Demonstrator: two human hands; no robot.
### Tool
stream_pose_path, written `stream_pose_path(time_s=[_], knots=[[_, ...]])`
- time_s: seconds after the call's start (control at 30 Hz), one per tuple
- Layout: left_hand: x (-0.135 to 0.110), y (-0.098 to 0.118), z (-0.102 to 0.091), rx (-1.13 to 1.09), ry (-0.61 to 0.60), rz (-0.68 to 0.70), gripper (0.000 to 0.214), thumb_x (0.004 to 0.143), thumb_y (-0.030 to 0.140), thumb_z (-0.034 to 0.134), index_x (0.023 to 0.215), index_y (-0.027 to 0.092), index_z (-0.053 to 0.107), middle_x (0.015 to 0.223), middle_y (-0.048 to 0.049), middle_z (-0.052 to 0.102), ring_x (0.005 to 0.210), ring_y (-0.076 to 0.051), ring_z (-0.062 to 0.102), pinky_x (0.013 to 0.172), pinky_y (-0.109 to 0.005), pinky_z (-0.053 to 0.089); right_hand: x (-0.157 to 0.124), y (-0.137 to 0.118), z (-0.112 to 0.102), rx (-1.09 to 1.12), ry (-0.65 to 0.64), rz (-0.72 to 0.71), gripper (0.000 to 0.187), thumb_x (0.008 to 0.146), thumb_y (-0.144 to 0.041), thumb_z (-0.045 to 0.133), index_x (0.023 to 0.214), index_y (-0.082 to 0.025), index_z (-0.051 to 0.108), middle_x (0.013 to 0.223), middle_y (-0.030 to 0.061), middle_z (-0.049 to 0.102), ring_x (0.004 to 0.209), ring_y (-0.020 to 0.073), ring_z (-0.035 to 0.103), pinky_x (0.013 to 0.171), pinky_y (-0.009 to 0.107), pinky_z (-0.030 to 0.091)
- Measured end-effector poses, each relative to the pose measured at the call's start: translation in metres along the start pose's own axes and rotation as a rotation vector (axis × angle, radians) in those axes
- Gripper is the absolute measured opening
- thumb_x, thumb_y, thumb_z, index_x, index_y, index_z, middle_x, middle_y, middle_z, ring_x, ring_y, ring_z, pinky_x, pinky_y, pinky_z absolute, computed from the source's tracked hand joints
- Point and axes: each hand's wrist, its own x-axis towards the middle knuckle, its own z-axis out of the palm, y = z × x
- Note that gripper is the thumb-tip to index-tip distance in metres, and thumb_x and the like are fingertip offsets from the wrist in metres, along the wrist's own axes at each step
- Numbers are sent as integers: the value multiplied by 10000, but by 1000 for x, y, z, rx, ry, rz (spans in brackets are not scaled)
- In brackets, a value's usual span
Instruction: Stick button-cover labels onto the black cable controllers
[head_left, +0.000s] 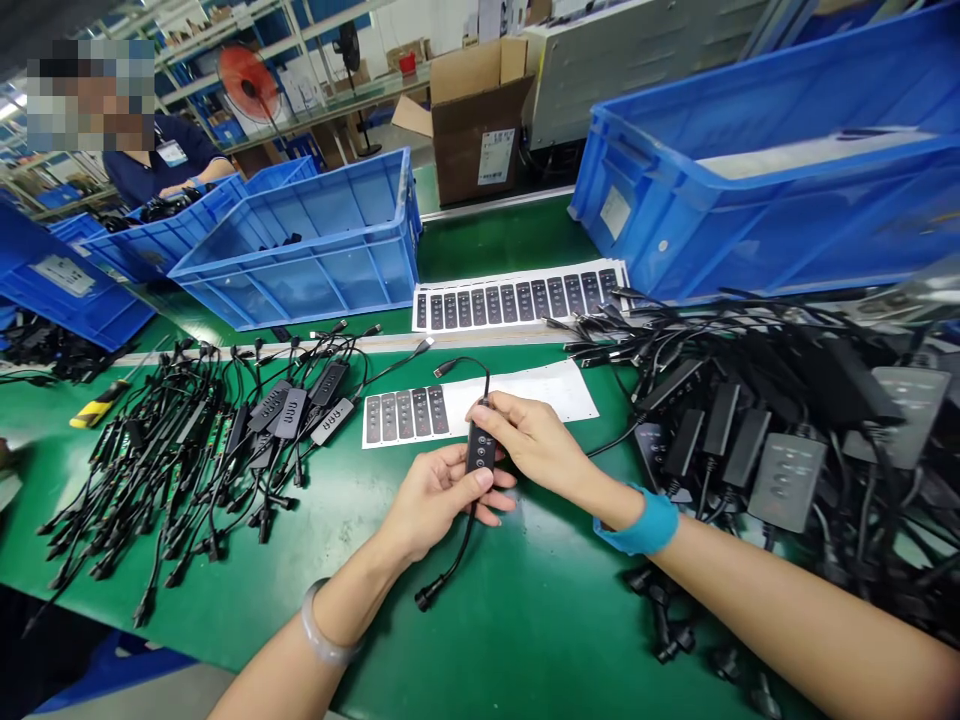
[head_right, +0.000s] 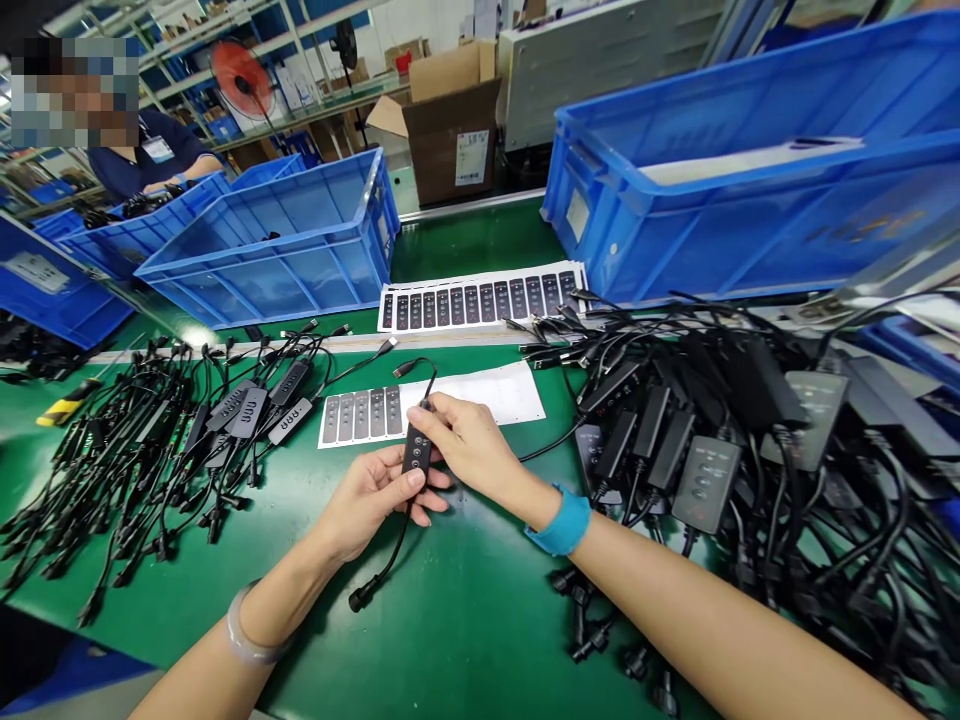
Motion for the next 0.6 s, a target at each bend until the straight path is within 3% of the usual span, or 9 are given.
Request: stream_pose_path(time_s=[0.13,0.3,0.47,0.6], knots=[[-1,2,1,10,47,13,491,733,477,746,1022,101,619,821,-88,705,664,-162,691,532,-204,521,-1,-2,-1,57,-6,-27,434,952,-472,352,961,-149,641,650,3,561,600,147,535,571,258,406],[1,0,0,35,98,62,456,776,551,662,881,111,606,738,-52,666,553,-128,645,469,-195,488,-5,-4,3,-62,-68,-117,362,858,-282,493,1187,-152,566,748,8,616,664,152,558,623,259,424],[5,-4,-1,85,108,75,463,762,559,668,880,114,611,739,-47,660,543,-118,630,493,-204,495,-8,-8,8,-194,-24,-77,326,842,-235,492,1142,-134,571,674,-2,602,562,134,546,518,229,389],[6,-2,-8,207,75,105,519,838,578,552,1061,114,618,936,-124,700,817,-206,691,709,-303,560,-1,-21,-5,-277,-8,-129,282,879,-249,474,1121,-147,576,744,18,647,544,133,549,497,229,392]])
